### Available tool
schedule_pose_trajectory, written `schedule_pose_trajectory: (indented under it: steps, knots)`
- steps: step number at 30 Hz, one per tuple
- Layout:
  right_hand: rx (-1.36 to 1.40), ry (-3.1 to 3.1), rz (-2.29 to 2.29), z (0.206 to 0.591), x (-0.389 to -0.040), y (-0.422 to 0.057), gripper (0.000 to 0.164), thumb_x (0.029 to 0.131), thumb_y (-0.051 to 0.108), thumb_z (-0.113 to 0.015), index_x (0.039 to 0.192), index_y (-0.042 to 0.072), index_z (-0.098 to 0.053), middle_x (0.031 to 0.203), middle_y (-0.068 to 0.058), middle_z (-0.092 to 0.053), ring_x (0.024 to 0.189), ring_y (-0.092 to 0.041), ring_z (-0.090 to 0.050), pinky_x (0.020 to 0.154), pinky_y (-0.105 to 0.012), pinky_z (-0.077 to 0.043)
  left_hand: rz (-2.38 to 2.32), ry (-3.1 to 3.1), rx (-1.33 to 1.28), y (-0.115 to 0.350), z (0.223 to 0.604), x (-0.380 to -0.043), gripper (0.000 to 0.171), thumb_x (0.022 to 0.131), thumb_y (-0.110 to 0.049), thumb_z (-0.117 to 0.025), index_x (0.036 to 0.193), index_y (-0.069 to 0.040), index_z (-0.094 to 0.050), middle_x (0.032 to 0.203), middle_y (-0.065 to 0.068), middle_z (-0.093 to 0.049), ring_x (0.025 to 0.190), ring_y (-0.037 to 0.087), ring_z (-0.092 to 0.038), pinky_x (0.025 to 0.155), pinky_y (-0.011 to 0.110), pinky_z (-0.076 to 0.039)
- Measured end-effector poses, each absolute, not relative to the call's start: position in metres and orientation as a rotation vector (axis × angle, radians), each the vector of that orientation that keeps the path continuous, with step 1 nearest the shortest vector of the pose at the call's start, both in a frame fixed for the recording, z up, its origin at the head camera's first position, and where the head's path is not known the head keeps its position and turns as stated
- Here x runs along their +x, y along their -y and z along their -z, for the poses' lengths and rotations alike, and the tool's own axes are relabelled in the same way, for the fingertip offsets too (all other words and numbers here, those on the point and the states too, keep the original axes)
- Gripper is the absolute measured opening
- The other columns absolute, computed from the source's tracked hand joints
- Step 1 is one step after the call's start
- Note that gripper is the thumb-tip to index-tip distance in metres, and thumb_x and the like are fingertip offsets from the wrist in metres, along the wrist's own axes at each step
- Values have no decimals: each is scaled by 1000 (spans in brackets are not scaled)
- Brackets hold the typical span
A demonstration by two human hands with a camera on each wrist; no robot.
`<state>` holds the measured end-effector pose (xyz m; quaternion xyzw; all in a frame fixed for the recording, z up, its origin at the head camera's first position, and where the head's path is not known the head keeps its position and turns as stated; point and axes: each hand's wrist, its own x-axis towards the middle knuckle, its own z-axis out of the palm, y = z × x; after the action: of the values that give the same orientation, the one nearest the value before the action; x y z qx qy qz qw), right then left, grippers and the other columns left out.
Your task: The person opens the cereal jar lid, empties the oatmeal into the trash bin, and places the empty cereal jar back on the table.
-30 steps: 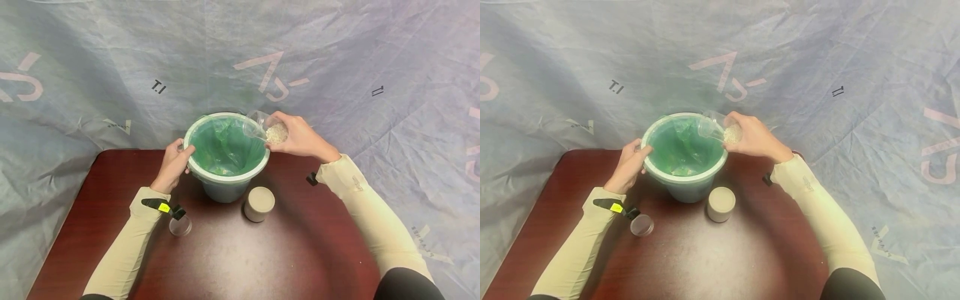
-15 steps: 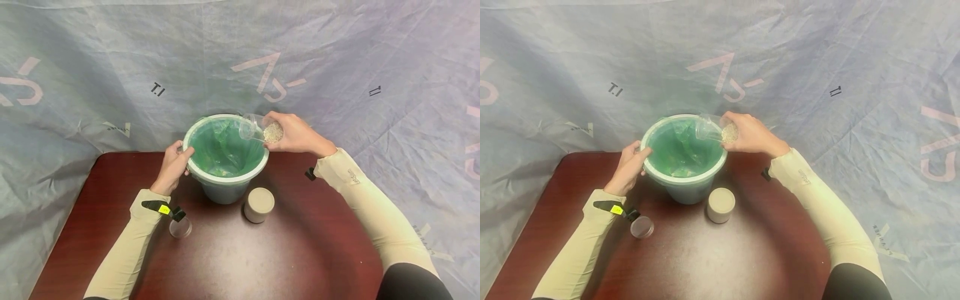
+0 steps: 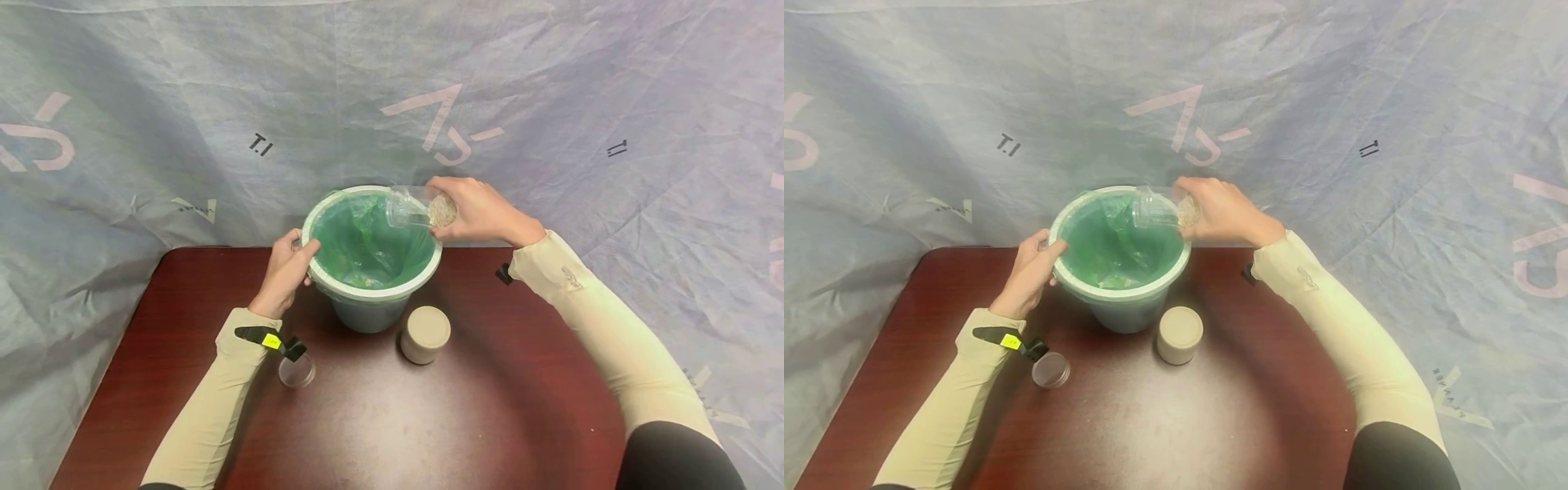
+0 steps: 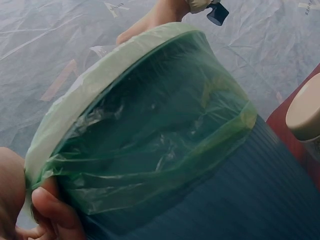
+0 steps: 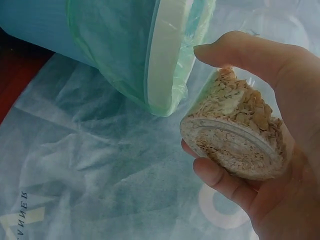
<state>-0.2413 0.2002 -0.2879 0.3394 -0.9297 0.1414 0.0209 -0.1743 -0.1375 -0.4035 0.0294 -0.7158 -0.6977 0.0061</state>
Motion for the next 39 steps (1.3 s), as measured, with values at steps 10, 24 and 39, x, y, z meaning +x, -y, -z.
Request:
schedule_pose_trajectory:
  steps: [10,24,39]
  knots:
    - [1090,2897,-319,283,-245,-197,71,79,29,-91,141,8,-61,129,-10,-70,105,-32,-66,89,-56,-52,2174,2259,100,138,403,-174,15,100,-11,-58,110,-1,-57,66,-4,-51,48,7,-47,42,21,-41]
    - [1109,2891,-248,279,-246,-193,63,80,28,-91,135,12,-65,133,-8,-67,101,-28,-64,85,-55,-53,2168,2256,89,138,401,-174,18,100,-10,-57,112,2,-57,66,-4,-54,47,7,-48,41,21,-40]
    - [1136,2871,-167,275,-244,-186,65,76,24,-94,134,14,-66,121,-5,-68,116,-33,-66,86,-57,-55,2169,2272,95,140,401,-173,11,101,-12,-58,106,-3,-55,64,-5,-48,47,7,-45,41,21,-41]
